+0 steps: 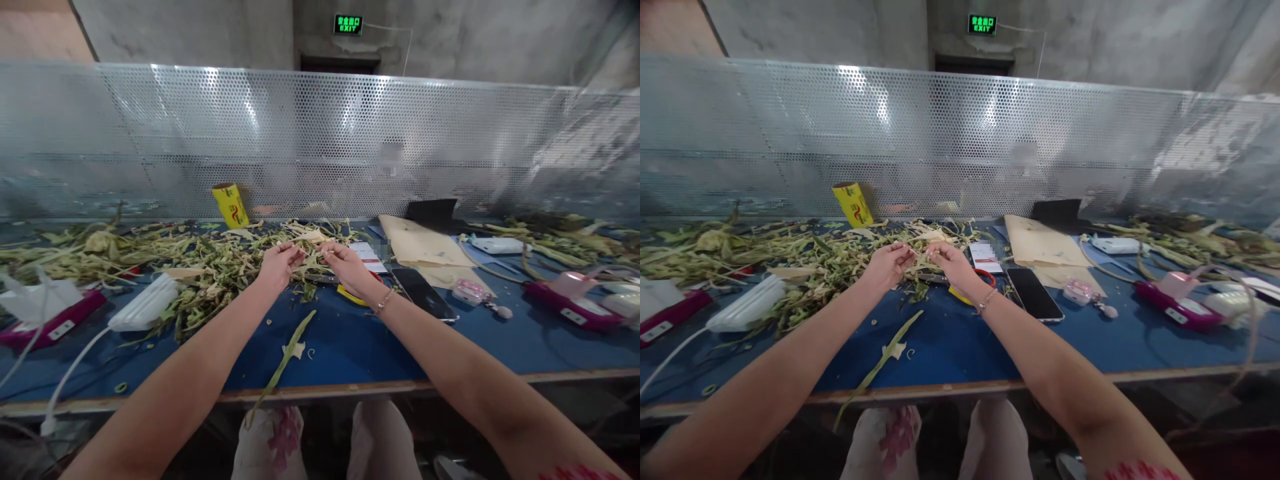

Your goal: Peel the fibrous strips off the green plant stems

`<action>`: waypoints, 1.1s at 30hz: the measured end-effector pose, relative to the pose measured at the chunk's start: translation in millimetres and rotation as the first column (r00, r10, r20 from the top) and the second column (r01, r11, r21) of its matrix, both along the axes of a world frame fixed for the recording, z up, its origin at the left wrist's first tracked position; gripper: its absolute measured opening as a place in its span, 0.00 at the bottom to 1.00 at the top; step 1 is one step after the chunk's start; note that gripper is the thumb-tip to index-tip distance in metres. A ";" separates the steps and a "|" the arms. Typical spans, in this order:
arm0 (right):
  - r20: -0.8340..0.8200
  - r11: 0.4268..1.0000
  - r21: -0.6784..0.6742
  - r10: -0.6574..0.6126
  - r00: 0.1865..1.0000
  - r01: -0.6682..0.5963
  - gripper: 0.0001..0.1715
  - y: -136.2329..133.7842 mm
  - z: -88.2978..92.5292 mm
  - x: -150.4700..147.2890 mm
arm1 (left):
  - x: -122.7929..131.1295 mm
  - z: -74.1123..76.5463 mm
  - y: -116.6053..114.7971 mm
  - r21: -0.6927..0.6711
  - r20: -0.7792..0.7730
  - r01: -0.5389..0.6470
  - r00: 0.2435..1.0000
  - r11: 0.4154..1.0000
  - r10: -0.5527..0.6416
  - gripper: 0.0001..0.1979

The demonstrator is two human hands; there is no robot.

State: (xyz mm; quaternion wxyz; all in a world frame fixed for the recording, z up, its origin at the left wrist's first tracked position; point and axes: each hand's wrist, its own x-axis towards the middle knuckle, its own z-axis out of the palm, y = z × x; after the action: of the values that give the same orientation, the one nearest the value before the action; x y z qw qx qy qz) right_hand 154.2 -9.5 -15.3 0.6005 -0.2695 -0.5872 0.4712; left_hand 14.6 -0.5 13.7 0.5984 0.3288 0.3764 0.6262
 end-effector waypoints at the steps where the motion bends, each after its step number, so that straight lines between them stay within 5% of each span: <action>1: 0.005 1.000 -0.008 -0.006 1.000 0.006 0.14 -0.2 0.4 -0.1 | -0.1 -0.6 0.3 0.013 -0.008 -0.005 1.000 1.000 0.005 0.07; 8: -0.024 0.995 -0.063 -0.073 0.997 0.072 0.13 4.4 -0.9 -1.0 | 8.6 -9.9 -8.0 0.098 -0.244 0.275 0.938 0.956 -0.245 0.13; 11: -0.055 0.987 -0.094 -0.135 0.989 0.129 0.12 5.8 0.2 -0.7 | 10.5 -13.7 -9.3 0.132 -0.376 0.330 0.889 0.935 -0.261 0.17; 19: -0.066 0.987 -0.051 -0.156 0.986 0.153 0.12 4.7 1.5 -0.9 | 13.1 -13.0 -15.5 0.149 -0.434 0.320 0.871 0.936 -0.229 0.14; 24: 0.042 0.982 0.008 -0.187 0.981 0.187 0.15 7.0 0.7 3.0 | 12.3 -13.3 -14.0 0.136 -0.417 0.305 0.881 0.943 -0.224 0.11; 33: 0.285 0.972 0.039 -0.231 0.930 0.230 0.07 0.6 4.1 4.2 | 9.6 -7.4 -17.3 0.141 -0.389 0.267 0.901 0.953 -0.195 0.10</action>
State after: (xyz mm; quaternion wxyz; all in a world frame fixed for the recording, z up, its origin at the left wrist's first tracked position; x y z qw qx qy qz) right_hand 158.4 -8.9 -11.2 0.5606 -0.4004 -0.6338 0.3517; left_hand 24.2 -17.7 6.3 0.5526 0.5390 0.3790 0.5104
